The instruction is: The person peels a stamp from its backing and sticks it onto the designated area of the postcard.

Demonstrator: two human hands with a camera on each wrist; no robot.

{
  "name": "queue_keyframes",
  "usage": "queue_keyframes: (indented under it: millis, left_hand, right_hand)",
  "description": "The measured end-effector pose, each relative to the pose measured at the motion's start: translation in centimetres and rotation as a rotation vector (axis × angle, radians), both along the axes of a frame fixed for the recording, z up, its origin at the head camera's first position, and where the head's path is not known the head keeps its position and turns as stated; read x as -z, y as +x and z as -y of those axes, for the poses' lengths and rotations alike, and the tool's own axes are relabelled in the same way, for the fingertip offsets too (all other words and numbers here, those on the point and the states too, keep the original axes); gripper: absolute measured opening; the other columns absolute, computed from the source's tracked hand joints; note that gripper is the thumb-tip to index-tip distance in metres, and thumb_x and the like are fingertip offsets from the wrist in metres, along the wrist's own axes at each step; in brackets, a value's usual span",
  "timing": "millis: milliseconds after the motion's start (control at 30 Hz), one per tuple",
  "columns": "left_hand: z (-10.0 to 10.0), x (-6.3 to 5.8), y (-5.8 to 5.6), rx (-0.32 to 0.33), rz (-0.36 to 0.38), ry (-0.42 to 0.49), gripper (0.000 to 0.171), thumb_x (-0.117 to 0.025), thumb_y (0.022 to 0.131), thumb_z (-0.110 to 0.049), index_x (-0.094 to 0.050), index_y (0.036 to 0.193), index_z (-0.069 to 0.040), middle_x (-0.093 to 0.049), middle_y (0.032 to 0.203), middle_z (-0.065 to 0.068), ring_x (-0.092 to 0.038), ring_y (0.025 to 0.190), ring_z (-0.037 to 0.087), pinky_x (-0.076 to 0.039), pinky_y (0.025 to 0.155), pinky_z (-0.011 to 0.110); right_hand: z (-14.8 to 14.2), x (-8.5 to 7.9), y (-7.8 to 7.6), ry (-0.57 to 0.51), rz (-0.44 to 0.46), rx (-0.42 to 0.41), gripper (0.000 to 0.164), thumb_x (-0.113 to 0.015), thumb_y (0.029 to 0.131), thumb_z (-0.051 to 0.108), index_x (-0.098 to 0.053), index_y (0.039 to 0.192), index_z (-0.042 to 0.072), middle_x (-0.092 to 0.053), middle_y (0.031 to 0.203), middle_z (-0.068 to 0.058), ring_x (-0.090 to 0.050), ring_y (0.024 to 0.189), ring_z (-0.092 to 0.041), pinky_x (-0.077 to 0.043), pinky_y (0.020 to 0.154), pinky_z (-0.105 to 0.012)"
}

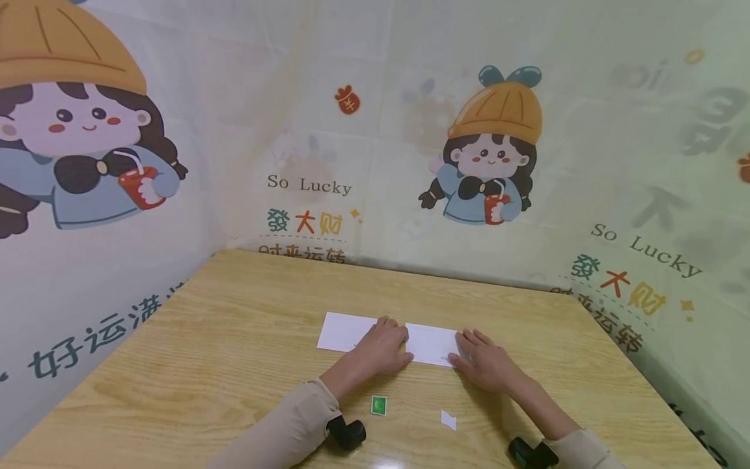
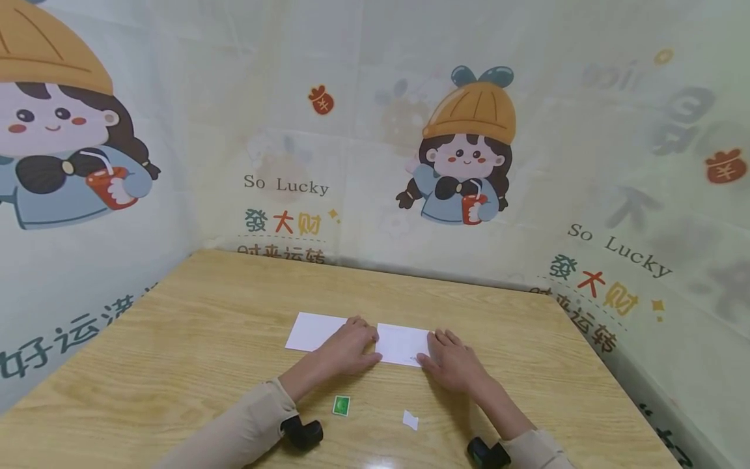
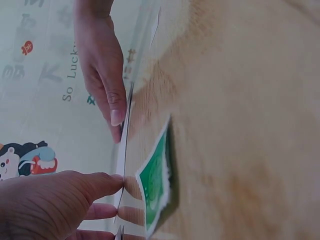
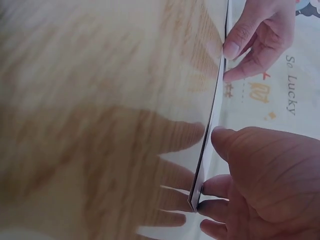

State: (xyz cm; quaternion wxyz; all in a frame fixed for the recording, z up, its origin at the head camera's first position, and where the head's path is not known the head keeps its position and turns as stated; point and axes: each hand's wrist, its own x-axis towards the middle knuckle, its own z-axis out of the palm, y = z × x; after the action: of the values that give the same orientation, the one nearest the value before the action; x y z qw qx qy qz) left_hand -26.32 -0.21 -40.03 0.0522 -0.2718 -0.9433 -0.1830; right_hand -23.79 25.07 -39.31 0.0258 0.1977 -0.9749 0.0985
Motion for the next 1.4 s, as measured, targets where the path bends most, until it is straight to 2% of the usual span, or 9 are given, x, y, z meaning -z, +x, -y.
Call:
queue_keyframes:
  millis: [367,933,1400]
  left_hand:
    - [0.06,0.05,-0.05,-0.002,-0.002,-0.005,0.028,-0.073,0.094,-0.033,-0.071,0.107,-0.008,-0.064,0.111,0.007,-0.052,0.115,0.027,-0.046,0.098,0.04]
    - [0.05,0.03,0.16,-0.003,0.01,0.005,0.028,-0.072,0.095,-0.032,-0.071,0.108,-0.008,-0.064,0.115,0.01,-0.052,0.12,0.03,-0.046,0.102,0.043]
    - [-0.04,-0.15,0.38,-0.009,0.02,-0.005,0.028,-0.071,0.095,-0.033,-0.07,0.11,-0.008,-0.063,0.113,0.008,-0.052,0.12,0.028,-0.046,0.101,0.041]
  right_hand:
    - [0.13,-0.32,0.05,0.005,0.061,-0.008,0.064,-0.054,0.105,0.036,-0.045,0.145,-0.013,-0.04,0.151,-0.037,-0.034,0.142,-0.055,-0.035,0.104,-0.073]
    - [0.0,-0.32,0.15,0.026,0.106,0.019,0.065,-0.05,0.107,0.04,-0.041,0.151,-0.007,-0.035,0.156,-0.034,-0.028,0.147,-0.052,-0.032,0.102,-0.078]
    - [-0.03,-0.57,0.27,0.039,0.119,0.039,0.071,-0.051,0.106,0.041,-0.037,0.15,-0.014,-0.034,0.156,-0.035,-0.027,0.148,-0.051,-0.03,0.106,-0.076]
